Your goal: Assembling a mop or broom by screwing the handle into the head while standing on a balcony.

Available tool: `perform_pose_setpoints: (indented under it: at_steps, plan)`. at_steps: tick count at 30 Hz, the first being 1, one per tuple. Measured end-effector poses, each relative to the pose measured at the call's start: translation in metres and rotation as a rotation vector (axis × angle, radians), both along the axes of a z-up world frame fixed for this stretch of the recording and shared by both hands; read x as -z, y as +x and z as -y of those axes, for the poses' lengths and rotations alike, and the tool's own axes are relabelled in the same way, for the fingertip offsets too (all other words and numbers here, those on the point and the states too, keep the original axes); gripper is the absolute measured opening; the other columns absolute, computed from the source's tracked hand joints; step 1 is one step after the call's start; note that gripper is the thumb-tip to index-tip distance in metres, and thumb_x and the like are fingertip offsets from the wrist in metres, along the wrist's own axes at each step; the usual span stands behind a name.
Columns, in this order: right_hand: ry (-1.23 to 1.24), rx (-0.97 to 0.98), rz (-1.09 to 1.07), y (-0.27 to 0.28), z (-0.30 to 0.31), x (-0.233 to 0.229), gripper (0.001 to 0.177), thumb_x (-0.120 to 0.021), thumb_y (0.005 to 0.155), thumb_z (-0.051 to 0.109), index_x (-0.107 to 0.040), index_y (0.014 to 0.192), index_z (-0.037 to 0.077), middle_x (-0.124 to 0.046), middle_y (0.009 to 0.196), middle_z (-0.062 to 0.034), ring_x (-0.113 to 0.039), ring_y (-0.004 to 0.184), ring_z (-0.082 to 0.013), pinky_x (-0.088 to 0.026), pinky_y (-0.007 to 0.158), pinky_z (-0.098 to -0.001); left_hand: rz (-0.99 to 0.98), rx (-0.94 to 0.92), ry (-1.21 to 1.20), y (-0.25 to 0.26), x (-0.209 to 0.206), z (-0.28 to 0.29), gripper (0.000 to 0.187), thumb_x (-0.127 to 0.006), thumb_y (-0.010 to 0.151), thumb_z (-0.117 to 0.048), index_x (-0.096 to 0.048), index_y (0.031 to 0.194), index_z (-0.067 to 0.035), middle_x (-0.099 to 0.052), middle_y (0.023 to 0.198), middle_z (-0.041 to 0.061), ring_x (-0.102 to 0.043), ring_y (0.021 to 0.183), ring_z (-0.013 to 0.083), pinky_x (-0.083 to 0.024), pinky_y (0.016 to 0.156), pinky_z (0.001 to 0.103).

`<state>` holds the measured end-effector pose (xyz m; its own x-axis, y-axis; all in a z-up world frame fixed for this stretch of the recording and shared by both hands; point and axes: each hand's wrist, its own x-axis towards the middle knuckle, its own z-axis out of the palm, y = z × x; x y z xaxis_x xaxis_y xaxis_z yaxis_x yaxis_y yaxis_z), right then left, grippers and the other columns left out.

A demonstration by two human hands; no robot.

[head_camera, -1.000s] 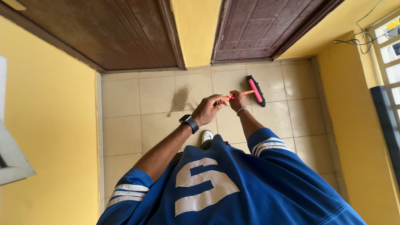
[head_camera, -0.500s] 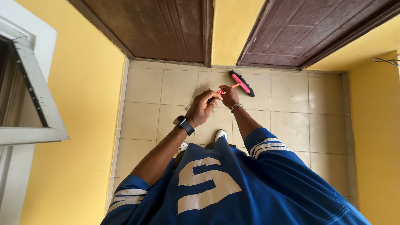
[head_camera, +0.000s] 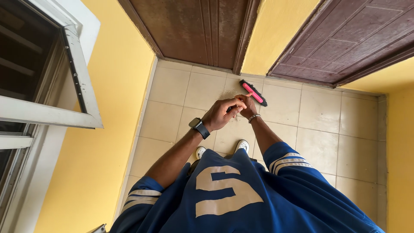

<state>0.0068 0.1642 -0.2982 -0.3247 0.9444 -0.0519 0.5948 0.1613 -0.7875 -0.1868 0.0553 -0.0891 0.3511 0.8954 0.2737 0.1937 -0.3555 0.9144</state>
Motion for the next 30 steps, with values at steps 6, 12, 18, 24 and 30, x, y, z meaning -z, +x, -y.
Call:
perform_pose_setpoints:
  at_steps: [6,12,18,24,30]
  plan:
    - [-0.200,-0.137,-0.181,0.005,0.003,-0.003,0.010,-0.072,0.082,0.012,-0.070,0.089,0.004,-0.070,0.081,-0.0070,-0.066,0.061,-0.0152,-0.051,0.054,-0.0281,0.131,0.201,-0.071,-0.001,-0.031,-0.007,0.024,-0.060,0.107,-0.025,-0.070,0.125,-0.012,-0.072,0.091,0.002,-0.064,0.072,0.0086,-0.060,0.066,0.027]
    - [-0.084,-0.144,-0.047,-0.011,0.024,-0.057,0.004,-0.070,0.087,0.006,-0.066,0.087,0.006,-0.066,0.070,-0.0056,-0.062,0.064,-0.0138,-0.047,0.053,-0.0254,0.116,0.279,-0.052,-0.008,-0.052,-0.027,0.039,-0.060,0.105,-0.041,-0.069,0.130,-0.013,-0.071,0.078,0.001,-0.067,0.071,0.0072,-0.058,0.066,0.026]
    - [0.046,-0.083,-0.085,-0.020,0.024,-0.083,0.007,-0.063,0.091,0.006,-0.061,0.098,0.005,-0.065,0.086,-0.0019,-0.063,0.081,-0.0136,-0.053,0.066,-0.0295,0.160,0.349,-0.040,-0.002,-0.050,-0.046,0.042,-0.060,0.102,-0.048,-0.074,0.115,-0.010,-0.073,0.085,0.005,-0.068,0.078,0.0122,-0.055,0.076,0.030]
    - [0.216,-0.053,-0.128,-0.018,0.001,-0.081,0.021,-0.067,0.091,0.008,-0.056,0.107,0.001,-0.062,0.103,-0.0089,-0.061,0.097,-0.0192,-0.051,0.079,-0.0354,0.102,0.205,0.139,0.012,-0.060,-0.054,0.046,-0.058,0.105,-0.048,-0.073,0.100,-0.005,-0.076,0.091,0.006,-0.072,0.089,0.0156,-0.056,0.086,0.034]
    - [0.215,-0.230,0.130,0.001,-0.059,0.028,0.015,-0.069,0.094,0.011,-0.063,0.107,0.007,-0.065,0.104,-0.0068,-0.063,0.099,-0.0167,-0.053,0.081,-0.0339,-0.051,0.110,0.079,0.012,-0.032,-0.055,0.039,-0.060,0.102,-0.043,-0.073,0.098,-0.006,-0.077,0.088,0.006,-0.074,0.085,0.0166,-0.058,0.079,0.034]
